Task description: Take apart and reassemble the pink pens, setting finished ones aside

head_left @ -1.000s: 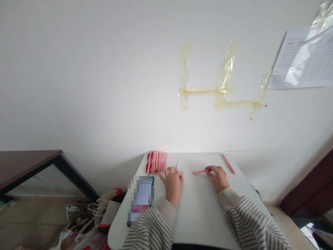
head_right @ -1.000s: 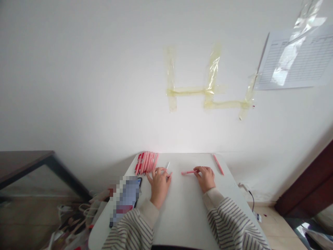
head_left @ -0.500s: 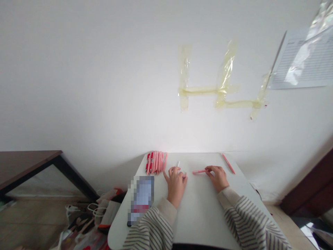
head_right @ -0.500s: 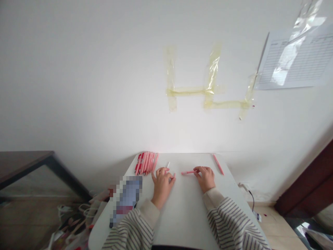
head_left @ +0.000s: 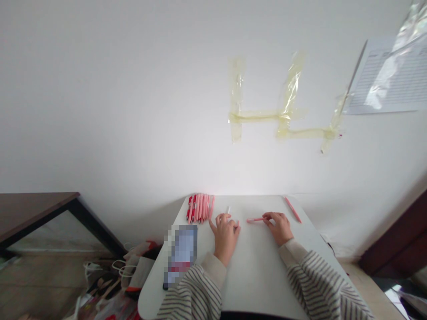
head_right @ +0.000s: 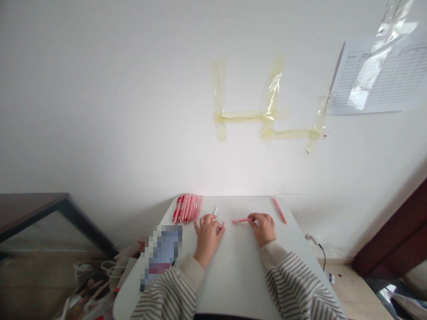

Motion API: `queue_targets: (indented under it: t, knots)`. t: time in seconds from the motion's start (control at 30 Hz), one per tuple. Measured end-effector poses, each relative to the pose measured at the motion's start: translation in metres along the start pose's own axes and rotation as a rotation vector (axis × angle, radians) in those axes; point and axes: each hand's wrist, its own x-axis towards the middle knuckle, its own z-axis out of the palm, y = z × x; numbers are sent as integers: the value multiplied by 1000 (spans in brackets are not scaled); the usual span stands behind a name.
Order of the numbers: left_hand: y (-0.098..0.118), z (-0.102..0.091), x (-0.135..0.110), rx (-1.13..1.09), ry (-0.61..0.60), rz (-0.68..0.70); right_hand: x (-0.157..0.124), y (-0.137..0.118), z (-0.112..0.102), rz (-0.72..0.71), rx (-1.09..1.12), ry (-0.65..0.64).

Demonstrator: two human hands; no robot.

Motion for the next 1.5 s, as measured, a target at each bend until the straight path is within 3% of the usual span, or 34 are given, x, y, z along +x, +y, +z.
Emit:
queue_targets:
  t: [0.67,1.07,1.5]
  knots:
    - [2,-5,-1,-45,-20,-26,0,1,0,-116,54,91]
    - [7,-4,-4,-87,-82,17,2,-8,-4,-255,159,-28]
    - [7,-2,-5,-94,-104,20,-1,-20,-12,-320,158,-22]
